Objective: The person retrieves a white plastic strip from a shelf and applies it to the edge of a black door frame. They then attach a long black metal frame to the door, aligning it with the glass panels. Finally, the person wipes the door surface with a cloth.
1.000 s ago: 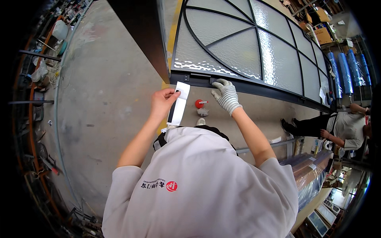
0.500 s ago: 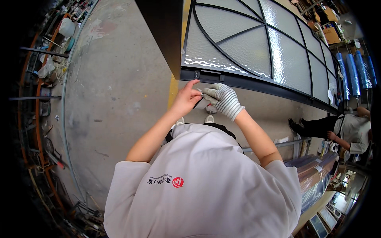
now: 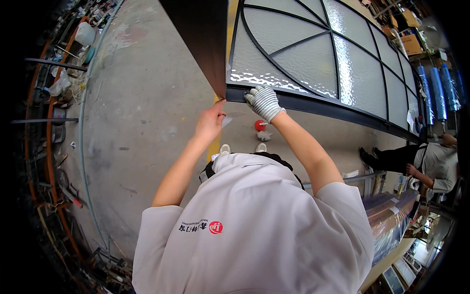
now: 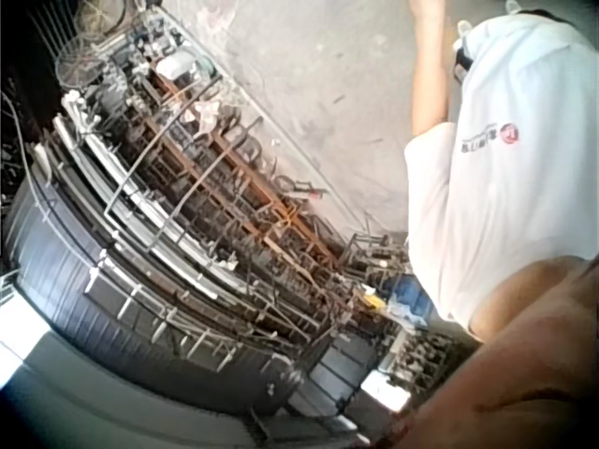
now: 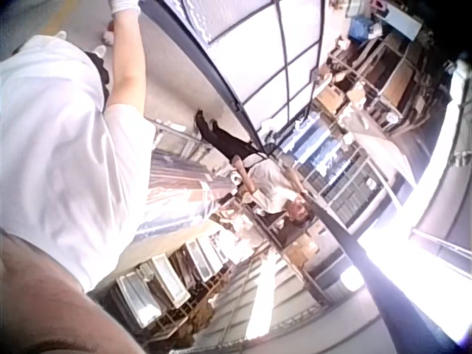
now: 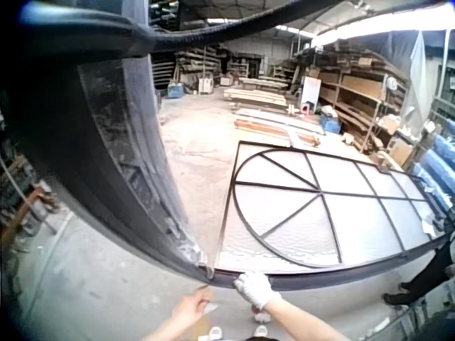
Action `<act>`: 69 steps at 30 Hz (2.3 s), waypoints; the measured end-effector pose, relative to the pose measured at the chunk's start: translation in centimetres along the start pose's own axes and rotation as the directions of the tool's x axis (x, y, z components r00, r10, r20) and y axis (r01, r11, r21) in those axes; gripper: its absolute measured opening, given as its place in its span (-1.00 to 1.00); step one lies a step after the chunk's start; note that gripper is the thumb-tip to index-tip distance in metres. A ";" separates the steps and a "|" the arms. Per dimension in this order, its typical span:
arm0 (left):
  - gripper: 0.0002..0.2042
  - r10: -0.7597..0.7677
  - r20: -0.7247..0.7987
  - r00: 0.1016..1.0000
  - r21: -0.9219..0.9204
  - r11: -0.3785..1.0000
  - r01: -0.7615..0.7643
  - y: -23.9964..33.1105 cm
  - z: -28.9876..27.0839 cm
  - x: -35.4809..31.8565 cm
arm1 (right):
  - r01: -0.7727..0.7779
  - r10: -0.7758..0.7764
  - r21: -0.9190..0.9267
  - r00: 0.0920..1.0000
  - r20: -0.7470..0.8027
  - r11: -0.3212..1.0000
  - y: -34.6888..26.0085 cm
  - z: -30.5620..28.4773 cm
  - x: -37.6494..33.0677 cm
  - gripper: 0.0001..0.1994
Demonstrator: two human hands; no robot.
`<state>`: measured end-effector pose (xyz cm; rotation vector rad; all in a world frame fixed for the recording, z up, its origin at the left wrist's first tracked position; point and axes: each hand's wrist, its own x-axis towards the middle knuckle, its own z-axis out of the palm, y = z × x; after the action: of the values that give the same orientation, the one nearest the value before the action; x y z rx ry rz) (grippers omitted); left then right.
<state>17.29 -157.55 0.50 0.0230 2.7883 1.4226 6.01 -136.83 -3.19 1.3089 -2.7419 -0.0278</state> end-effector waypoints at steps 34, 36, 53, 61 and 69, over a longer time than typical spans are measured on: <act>-0.79 -0.466 0.142 0.873 -0.566 0.686 0.458 -2.3 4.5 -0.3 | -0.105 0.290 0.605 0.932 -0.216 0.789 -4.5 -5.0 -5.7 -0.80; -0.79 -0.420 0.198 0.886 -0.669 0.602 0.435 -1.0 5.1 0.1 | -0.044 0.208 0.533 0.945 -0.252 0.845 -6.0 -5.8 -5.8 -0.71; -0.68 -0.265 0.168 0.949 0.144 0.959 0.243 -6.8 8.7 1.6 | 0.077 0.173 0.698 0.944 -0.281 0.712 -6.6 -8.5 -9.9 -0.80; -0.54 0.033 0.289 0.957 -0.209 0.978 0.030 -0.1 6.8 -1.1 | -0.238 0.664 0.964 0.702 0.256 -0.120 -5.6 -4.9 -10.7 -0.85; -0.56 0.017 0.400 0.916 -0.055 0.998 0.006 3.0 6.6 1.7 | -0.445 0.362 0.560 0.895 0.259 0.699 -2.2 -4.8 -10.8 -0.80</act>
<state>15.75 -150.41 -0.91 0.2887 2.4157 1.3169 14.96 -129.65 0.57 0.7419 -3.2269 0.9151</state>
